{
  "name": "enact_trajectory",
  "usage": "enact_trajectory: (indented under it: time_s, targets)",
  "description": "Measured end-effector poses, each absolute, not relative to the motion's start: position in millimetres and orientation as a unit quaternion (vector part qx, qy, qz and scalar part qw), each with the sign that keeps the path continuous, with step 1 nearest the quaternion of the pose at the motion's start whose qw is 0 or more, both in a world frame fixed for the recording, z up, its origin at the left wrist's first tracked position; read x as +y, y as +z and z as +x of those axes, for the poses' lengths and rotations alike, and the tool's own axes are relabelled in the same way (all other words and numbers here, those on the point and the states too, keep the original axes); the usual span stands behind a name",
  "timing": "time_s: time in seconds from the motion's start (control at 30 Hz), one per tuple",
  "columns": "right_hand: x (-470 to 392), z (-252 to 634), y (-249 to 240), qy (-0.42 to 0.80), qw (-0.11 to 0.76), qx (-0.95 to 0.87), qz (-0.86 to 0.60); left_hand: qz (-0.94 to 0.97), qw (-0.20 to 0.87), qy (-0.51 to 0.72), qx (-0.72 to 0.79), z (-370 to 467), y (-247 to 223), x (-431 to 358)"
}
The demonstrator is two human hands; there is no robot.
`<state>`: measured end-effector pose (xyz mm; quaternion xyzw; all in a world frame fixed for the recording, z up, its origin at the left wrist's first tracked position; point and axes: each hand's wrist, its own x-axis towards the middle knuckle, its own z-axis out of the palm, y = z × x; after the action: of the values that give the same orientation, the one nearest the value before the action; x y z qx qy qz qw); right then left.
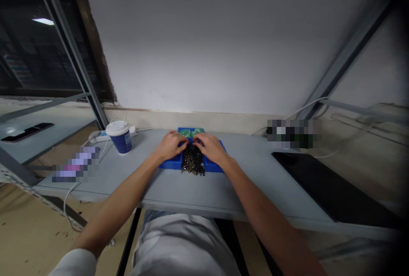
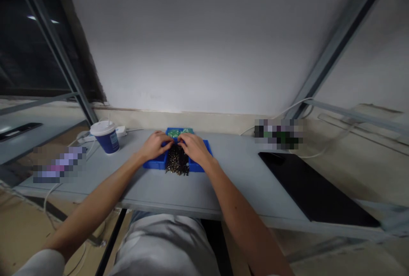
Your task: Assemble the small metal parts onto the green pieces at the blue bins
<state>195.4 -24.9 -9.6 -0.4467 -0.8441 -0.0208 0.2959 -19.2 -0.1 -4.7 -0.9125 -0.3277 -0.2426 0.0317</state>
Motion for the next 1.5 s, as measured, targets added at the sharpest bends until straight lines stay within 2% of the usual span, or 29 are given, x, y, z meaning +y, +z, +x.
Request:
enact_trajectory:
  time_s: [0.57,1.5]
  targets:
    - [-24.3,193.8,-16.1,-0.013,0.275,-0.862,-0.425,-0.910,0.007,-0.268,-0.315,-20.3,-9.3,-0.2]
    - [-25.2,192.4,-16.5,-0.022,0.288,-0.858,-0.424,-0.917,-0.007,-0.282,-0.282,-18.7,-10.2,0.1]
